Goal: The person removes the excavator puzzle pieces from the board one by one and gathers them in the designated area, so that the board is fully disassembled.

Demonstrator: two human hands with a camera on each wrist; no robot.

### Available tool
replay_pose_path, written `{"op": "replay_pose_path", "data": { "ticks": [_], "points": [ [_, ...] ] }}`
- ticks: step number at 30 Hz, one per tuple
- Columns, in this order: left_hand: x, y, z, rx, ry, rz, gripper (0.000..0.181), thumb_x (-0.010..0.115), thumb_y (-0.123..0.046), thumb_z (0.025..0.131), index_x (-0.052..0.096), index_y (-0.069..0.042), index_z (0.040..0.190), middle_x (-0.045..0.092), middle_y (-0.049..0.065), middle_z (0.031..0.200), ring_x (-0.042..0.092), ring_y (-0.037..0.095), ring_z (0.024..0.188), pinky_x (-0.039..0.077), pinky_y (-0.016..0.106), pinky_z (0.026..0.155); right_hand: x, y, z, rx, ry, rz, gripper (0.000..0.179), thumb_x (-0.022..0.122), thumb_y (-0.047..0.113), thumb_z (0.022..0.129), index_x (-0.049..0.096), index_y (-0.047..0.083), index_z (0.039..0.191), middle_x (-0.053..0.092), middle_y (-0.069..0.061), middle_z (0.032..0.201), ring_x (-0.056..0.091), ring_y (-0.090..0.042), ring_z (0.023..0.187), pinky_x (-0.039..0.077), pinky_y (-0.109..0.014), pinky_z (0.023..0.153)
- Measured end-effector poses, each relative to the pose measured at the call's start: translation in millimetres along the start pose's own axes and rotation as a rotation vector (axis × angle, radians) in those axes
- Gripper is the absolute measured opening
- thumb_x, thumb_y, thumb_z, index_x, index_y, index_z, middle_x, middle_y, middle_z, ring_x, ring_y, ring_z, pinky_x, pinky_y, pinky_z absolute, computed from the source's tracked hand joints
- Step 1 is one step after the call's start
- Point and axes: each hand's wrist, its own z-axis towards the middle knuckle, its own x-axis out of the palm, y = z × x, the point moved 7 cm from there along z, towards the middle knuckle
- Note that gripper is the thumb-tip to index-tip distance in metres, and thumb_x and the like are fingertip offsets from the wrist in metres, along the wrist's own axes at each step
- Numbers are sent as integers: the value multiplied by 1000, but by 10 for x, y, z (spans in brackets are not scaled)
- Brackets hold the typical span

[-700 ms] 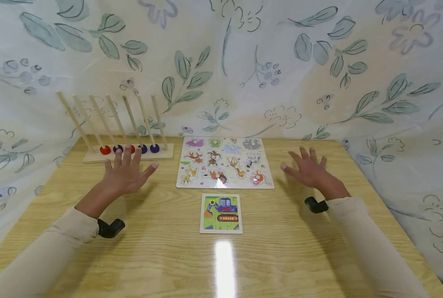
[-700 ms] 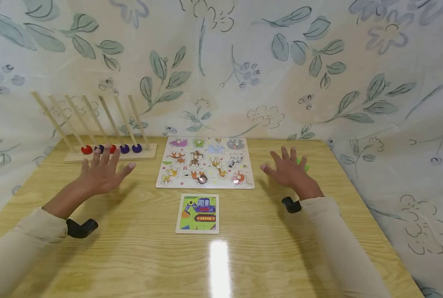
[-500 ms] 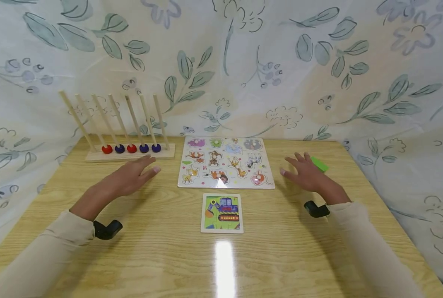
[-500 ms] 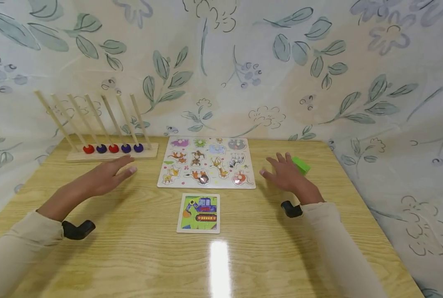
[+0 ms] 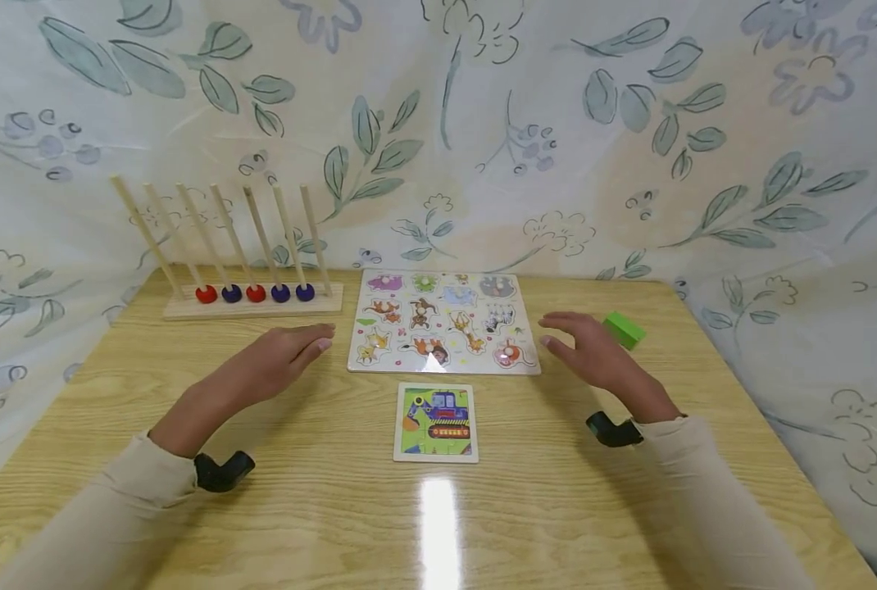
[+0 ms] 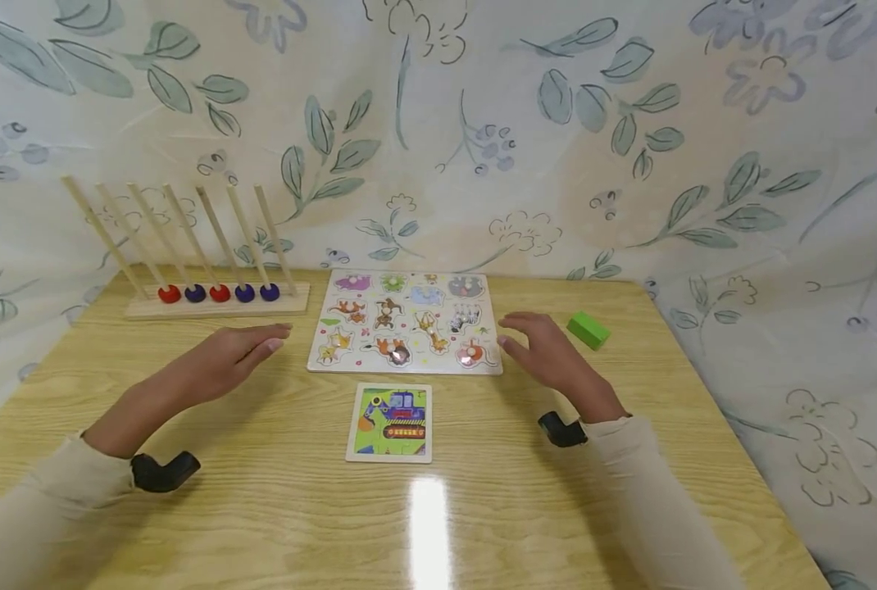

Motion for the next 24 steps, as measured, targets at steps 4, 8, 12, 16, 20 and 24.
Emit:
{"op": "replay_pose_path", "data": {
  "ticks": [4,8,12,16,20,24],
  "points": [
    [80,-186,12,62,17,-25,43,45,-20,105,48,6,140,50,21,139,46,37,130,39,53,103,27,123,7,-16,-23,48,34,60,10,98,61,-4,128,58,-22,131,48,-41,125,40,-58,99],
    [191,-313,10,107,57,-46,44,49,-20,104,48,4,141,50,18,141,46,33,131,39,50,103,88,230,21,-28,-26,82,30,61,9,96,65,-2,124,62,-19,126,55,-37,118,46,-56,94],
    [308,-422,-10,131,130,-79,45,50,-26,103,51,1,140,49,16,143,44,33,132,38,50,104,172,325,47,-36,-14,108,29,63,10,96,67,-1,122,64,-16,123,58,-35,114,48,-54,91],
    [407,-553,-51,160,205,-98,43,51,-27,103,56,1,135,47,15,144,43,34,133,39,50,104,269,391,77,-48,13,120,27,63,12,96,68,0,120,66,-13,121,59,-33,111,49,-51,91],
    [484,-691,-96,206,240,-86,42,51,-27,103,58,0,135,47,13,145,41,30,135,38,48,105,349,451,86,-60,36,142,25,61,9,96,69,-1,118,68,-12,116,62,-31,107,51,-48,88],
    [559,-783,-145,231,272,-101,39,50,-26,103,58,-4,135,47,10,146,38,26,138,36,47,107,451,532,106,-81,66,160,24,60,8,97,70,-1,117,69,-10,112,63,-27,102,52,-45,86]
  ]
}}
